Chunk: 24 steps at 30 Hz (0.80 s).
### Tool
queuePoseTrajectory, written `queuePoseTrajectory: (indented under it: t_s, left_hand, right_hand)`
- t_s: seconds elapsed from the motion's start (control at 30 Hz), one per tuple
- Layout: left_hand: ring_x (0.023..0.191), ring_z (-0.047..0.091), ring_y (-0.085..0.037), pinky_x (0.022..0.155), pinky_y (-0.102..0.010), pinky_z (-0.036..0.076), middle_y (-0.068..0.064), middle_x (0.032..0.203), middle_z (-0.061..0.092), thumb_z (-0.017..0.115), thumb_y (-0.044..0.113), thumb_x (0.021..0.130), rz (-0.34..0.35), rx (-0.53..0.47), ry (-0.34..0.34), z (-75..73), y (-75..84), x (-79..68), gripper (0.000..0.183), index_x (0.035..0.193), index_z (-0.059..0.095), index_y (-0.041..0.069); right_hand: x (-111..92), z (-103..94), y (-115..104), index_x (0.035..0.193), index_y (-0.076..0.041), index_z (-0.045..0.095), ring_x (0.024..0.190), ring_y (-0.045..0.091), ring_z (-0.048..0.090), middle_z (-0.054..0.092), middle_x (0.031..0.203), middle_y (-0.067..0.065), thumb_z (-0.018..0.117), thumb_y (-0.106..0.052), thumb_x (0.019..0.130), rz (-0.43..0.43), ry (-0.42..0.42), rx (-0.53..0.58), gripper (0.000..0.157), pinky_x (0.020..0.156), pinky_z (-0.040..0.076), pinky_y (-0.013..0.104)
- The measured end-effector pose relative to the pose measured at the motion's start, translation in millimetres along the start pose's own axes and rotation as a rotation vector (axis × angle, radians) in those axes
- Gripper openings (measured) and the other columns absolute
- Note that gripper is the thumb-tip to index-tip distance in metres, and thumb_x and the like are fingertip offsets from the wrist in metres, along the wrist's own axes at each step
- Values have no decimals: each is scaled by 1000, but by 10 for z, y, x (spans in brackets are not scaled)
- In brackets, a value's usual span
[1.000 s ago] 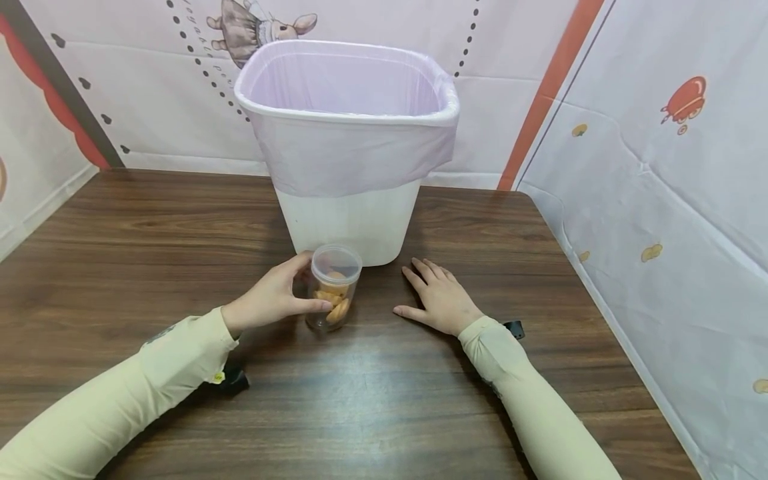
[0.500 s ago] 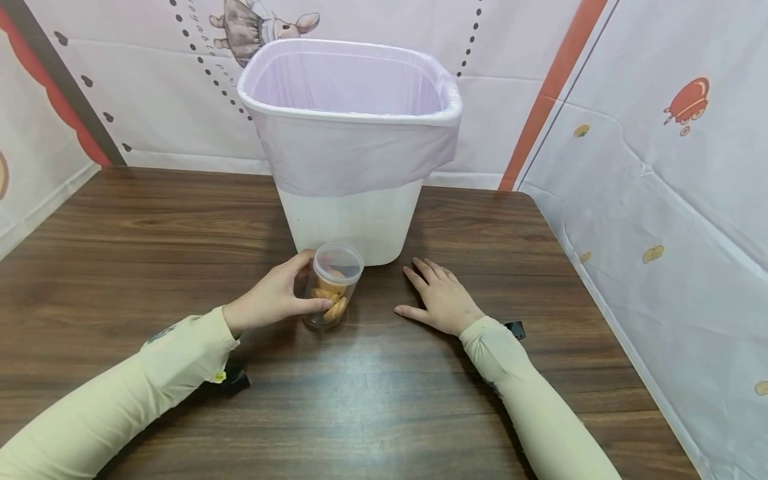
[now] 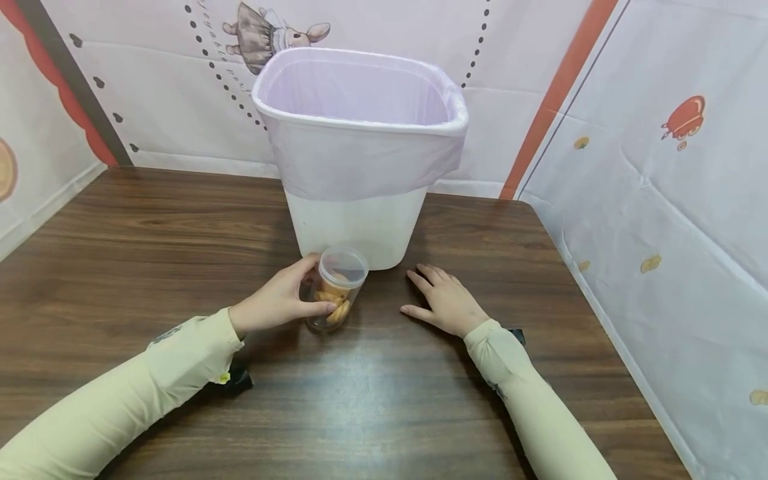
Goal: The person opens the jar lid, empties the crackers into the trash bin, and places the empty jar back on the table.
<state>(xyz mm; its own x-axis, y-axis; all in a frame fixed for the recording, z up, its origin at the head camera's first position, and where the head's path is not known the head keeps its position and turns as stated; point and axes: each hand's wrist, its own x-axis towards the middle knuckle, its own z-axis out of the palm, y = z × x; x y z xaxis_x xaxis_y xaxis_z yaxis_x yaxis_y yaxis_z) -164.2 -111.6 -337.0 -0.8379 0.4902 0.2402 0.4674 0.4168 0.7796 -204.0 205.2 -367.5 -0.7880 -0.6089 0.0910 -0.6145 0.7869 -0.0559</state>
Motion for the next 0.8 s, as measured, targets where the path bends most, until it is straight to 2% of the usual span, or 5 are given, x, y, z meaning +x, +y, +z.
queuePoseTrajectory:
  t_s: [0.43, 0.8]
  left_hand:
    - [105, 62, -20, 92, -37, 50, -8, 118, 61, 78, 21, 80, 2, -18, -4, 11, 19, -20, 61, 130, 46, 5]
    - [106, 62, -21, 92, -38, 51, -9, 120, 61, 78, 21, 80, 16, -24, -2, -1, 47, -41, 61, 130, 47, 5]
  right_hand:
    - [-16, -76, -12, 143, -9, 44, 132, 35, 46, 47, 143, 16, 55, -54, 92, 14, 12, 62, 70, 107, 38, 51]
    - [15, -163, -80, 140, -8, 49, 125, 33, 52, 56, 133, 17, 58, -46, 93, -3, 92, 58, 61, 104, 42, 49]
